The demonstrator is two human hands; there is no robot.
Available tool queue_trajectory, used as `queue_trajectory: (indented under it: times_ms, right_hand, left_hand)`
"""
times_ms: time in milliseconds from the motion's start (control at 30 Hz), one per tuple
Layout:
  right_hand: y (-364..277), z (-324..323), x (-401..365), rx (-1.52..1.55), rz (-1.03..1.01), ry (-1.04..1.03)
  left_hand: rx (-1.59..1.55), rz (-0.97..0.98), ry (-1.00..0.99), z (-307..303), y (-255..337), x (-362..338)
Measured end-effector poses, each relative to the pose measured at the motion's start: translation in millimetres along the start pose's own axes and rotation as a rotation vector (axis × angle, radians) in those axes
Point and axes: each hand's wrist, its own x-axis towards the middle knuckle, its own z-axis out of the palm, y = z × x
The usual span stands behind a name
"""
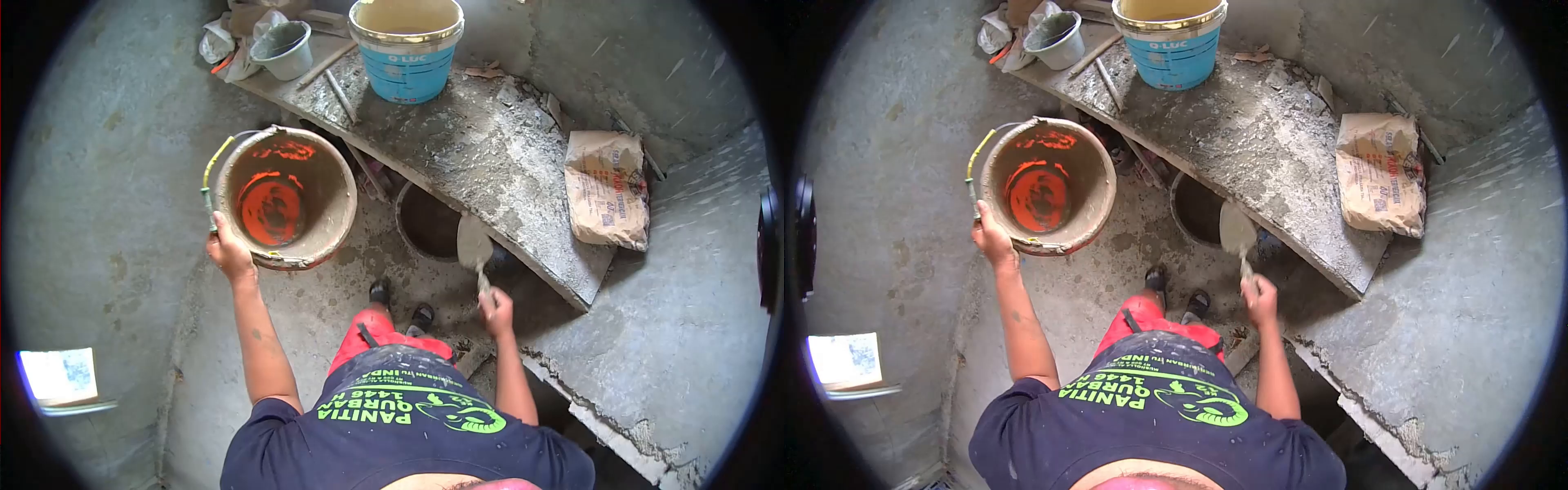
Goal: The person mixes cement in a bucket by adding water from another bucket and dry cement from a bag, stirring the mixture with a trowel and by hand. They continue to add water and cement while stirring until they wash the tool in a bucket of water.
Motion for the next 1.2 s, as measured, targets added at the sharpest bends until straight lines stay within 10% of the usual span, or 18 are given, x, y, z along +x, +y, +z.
queue_trajectory:
  times_ms: [267, 567, 733, 1200]
  right_hand:
    - [-101, -22, 150, -0.082, -0.054, 0.301]
    - [-90, -15, 148, -0.358, 0.136, 0.569]
    - [-61, -13, 138, -0.684, 0.047, 0.728]
    - [-133, -75, 143, -0.402, 0.026, 0.836]
  left_hand:
    - [-0.161, -0.214, -0.151, 121, 13, 21]
    - [-0.084, -0.077, -0.833, 285, 1, -12]
    - [-0.292, -0.387, -0.997, 369, -36, -27]
    - [-0.155, -0.515, -0.931, 411, -80, -30]
